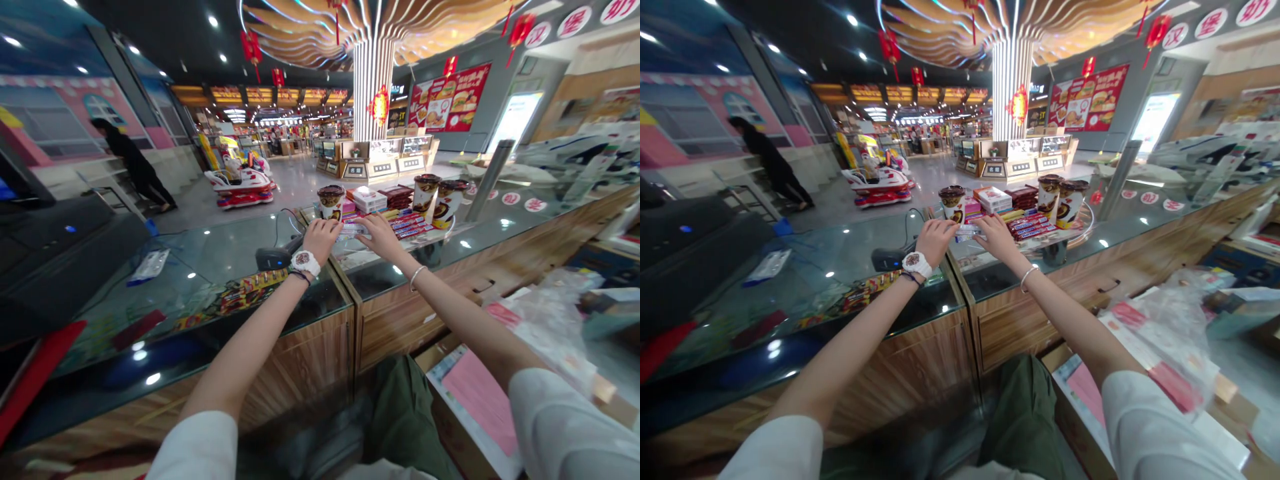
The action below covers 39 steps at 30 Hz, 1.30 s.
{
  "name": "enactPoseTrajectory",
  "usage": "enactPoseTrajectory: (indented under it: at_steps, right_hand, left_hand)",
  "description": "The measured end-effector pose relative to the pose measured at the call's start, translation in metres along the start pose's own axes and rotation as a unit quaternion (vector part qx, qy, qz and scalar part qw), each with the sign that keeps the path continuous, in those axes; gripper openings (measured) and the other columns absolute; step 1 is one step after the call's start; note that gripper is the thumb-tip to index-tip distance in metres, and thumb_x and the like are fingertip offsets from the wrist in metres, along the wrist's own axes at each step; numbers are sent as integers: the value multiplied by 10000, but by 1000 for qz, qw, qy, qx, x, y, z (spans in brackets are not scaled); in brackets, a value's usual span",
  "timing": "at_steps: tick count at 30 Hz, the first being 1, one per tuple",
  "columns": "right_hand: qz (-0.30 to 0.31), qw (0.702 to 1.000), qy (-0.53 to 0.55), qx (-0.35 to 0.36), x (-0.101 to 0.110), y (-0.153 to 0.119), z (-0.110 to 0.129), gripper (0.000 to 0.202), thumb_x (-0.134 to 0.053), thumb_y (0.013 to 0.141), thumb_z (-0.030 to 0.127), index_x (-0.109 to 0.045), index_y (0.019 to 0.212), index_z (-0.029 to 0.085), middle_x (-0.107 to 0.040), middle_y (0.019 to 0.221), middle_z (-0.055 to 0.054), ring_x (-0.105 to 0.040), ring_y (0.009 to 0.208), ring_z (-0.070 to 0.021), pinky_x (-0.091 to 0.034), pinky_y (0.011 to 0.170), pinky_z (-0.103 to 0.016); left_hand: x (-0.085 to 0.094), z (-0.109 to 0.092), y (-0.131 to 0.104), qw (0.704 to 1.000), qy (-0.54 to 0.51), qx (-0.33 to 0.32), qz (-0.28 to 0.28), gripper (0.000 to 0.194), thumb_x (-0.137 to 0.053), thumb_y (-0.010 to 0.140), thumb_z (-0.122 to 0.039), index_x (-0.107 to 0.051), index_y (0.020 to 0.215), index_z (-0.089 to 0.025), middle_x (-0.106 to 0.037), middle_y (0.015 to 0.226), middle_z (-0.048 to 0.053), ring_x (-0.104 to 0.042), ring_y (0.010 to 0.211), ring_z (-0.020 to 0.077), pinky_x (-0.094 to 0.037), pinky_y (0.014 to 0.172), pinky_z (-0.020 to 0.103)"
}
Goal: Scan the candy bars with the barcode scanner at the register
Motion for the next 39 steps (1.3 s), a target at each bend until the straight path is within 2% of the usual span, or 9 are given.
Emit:
enactPoseTrajectory:
  at_steps: [7, 13, 19, 23, 27, 30, 33, 36, 39]
  right_hand:
    - [-21, 999, 20, 38, -15, 45, 51, 350, -552, 949, 351, -637, 1256, 205, -637, 1152, -107, -546, 1161, -283, -281, 1148, -466]
    - [-31, 996, 36, 76, -38, 83, 94, 332, -551, 949, 325, -641, 1263, 263, -628, 1219, -70, -540, 1192, -269, -203, 1196, -508]
    - [-27, 992, 59, 105, -59, 111, 133, 345, -561, 944, 335, -642, 1272, 265, -621, 1229, -83, -542, 1187, -274, -181, 1203, -531]
    - [-24, 991, 70, 109, -74, 116, 149, 349, -563, 942, 335, -640, 1275, 263, -623, 1227, -88, -550, 1184, -274, -180, 1204, -541]
    - [-16, 991, 78, 105, -89, 111, 153, 347, -568, 939, 344, -643, 1270, 272, -634, 1208, -85, -560, 1185, -274, -192, 1206, -535]
    - [-19, 988, 115, 98, -96, 108, 147, 434, -605, 911, 355, -589, 1338, 283, -592, 1318, -88, -512, 1273, -287, -205, 1202, -541]
    - [-72, 974, 212, 21, -98, 110, 128, 596, -646, 864, 441, -516, 1403, 220, -518, 1423, -140, -460, 1334, -310, -305, 1155, -523]
    - [-96, 927, 353, -86, -107, 113, 103, 582, -636, 830, 552, -609, 1257, 158, -629, 1261, -156, -574, 1186, -299, -441, 1039, -476]
    - [-38, 862, 485, -138, -124, 115, 94, 531, -657, 743, 659, -700, 926, 162, -718, 904, -75, -657, 891, -248, -532, 847, -408]
  left_hand:
    - [31, 47, -28, 999, 29, 29, -21, 382, -370, 993, -182, -611, 1283, -243, -644, 1297, 85, -560, 1189, 255, -383, 1083, 452]
    - [51, 93, -58, 994, 58, 75, -45, 344, -425, 982, -222, -624, 1262, -228, -663, 1261, 89, -579, 1171, 258, -363, 1118, 454]
    - [63, 133, -80, 988, 76, 122, -51, 322, -486, 959, -238, -624, 1249, -229, -661, 1250, 87, -590, 1168, 251, -326, 1161, 469]
    - [63, 151, -90, 986, 83, 141, -39, 316, -482, 960, -243, -625, 1241, -237, -661, 1237, 75, -596, 1165, 241, -269, 1196, 494]
    - [52, 158, -99, 987, 75, 139, -16, 336, -476, 968, -248, -609, 1276, -241, -666, 1244, 57, -593, 1174, 223, -253, 1209, 481]
    - [46, 157, -104, 988, 71, 140, -4, 354, -479, 969, -251, -599, 1302, -239, -671, 1245, 58, -585, 1186, 217, -276, 1202, 455]
    - [48, 155, -108, 986, 73, 152, -10, 365, -479, 972, -252, -594, 1317, -242, -669, 1257, 60, -578, 1195, 217, -294, 1194, 450]
    - [53, 155, -111, 985, 74, 154, -20, 367, -483, 971, -253, -600, 1319, -244, -672, 1254, 63, -584, 1182, 221, -292, 1195, 465]
    - [56, 155, -112, 986, 75, 149, -27, 367, -492, 968, -253, -607, 1317, -248, -675, 1247, 64, -588, 1173, 226, -285, 1197, 469]
Point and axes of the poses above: each hand's wrist, its own y-axis towards the middle knuckle, its own x-axis out of the back of the hand, z = x × y, the point moved 5 cm from there along y, towards the middle knuckle
